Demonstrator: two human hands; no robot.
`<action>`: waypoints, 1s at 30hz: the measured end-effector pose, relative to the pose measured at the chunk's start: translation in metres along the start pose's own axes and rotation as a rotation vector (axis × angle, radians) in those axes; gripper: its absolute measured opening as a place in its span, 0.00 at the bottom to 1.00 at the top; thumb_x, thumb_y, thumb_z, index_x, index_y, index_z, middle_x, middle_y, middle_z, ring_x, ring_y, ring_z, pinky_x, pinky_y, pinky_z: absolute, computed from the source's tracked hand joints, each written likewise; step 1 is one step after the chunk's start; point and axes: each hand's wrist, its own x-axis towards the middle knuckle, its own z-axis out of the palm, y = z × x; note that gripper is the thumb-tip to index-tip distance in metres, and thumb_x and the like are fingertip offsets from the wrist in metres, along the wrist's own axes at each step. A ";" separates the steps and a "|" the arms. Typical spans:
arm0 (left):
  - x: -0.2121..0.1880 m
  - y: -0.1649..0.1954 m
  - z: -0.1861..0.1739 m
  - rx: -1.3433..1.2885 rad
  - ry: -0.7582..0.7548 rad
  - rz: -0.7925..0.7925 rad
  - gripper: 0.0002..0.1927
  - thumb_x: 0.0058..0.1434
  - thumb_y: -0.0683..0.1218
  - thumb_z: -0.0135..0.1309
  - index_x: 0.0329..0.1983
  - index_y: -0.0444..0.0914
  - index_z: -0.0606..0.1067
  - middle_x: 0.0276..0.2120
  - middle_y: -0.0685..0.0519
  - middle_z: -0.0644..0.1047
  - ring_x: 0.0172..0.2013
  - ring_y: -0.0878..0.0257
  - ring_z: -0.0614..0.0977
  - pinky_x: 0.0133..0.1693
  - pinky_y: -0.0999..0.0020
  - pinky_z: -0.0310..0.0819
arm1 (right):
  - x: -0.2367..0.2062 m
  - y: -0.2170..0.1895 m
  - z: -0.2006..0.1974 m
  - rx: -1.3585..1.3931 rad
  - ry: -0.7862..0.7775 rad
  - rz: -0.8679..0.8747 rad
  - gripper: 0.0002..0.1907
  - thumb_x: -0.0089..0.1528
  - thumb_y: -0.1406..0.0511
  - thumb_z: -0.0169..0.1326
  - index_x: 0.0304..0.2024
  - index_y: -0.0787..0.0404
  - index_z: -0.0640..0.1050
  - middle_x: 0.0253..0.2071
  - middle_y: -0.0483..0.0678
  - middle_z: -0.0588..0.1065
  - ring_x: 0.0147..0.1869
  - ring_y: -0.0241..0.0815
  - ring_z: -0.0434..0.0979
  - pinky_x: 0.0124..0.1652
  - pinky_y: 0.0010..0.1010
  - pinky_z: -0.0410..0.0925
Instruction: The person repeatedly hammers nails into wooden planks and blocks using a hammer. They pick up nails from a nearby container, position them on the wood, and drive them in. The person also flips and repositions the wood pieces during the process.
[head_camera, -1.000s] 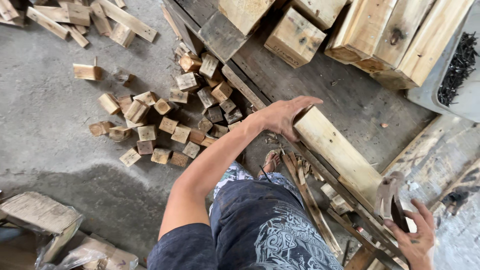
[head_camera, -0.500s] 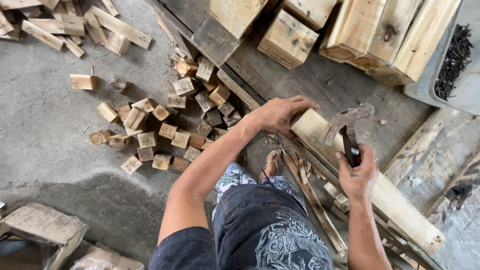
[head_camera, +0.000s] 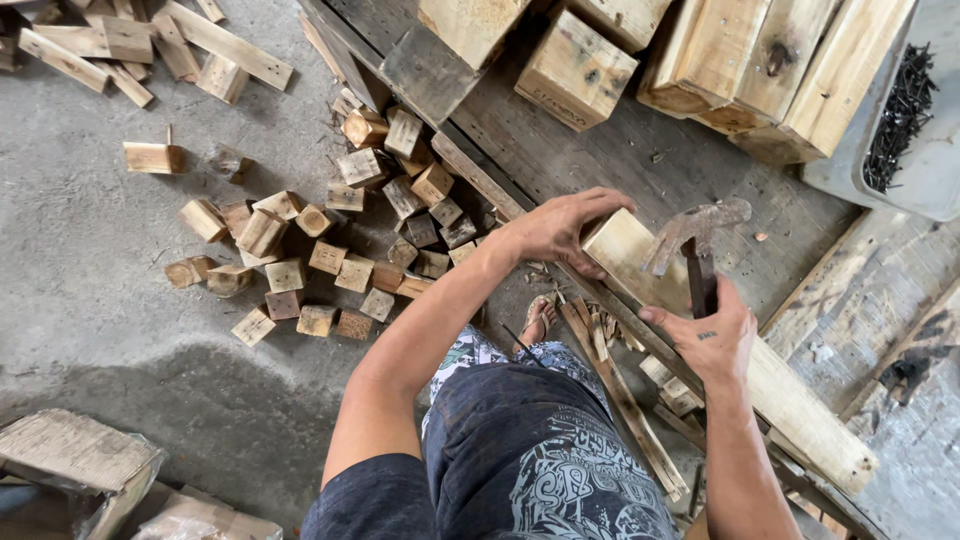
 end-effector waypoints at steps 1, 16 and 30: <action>0.000 -0.001 0.001 -0.006 -0.007 -0.007 0.51 0.39 0.52 0.76 0.67 0.44 0.65 0.65 0.51 0.69 0.61 0.52 0.75 0.62 0.56 0.73 | 0.000 0.001 0.001 0.001 0.003 0.000 0.40 0.41 0.44 0.76 0.39 0.66 0.76 0.29 0.49 0.73 0.32 0.44 0.73 0.35 0.38 0.68; -0.053 0.040 0.009 -0.788 0.782 -0.775 0.27 0.68 0.44 0.47 0.70 0.33 0.66 0.41 0.49 0.76 0.32 0.66 0.75 0.33 0.72 0.75 | 0.000 0.007 0.002 0.085 0.056 -0.025 0.44 0.41 0.46 0.76 0.49 0.67 0.79 0.36 0.54 0.79 0.39 0.48 0.79 0.42 0.39 0.71; 0.021 0.114 0.024 -0.217 0.411 -0.540 0.13 0.68 0.45 0.57 0.43 0.28 0.71 0.30 0.45 0.82 0.27 0.65 0.85 0.26 0.70 0.76 | 0.002 0.054 0.007 0.431 0.142 0.126 0.32 0.50 0.67 0.63 0.57 0.69 0.72 0.42 0.55 0.77 0.47 0.49 0.78 0.49 0.37 0.69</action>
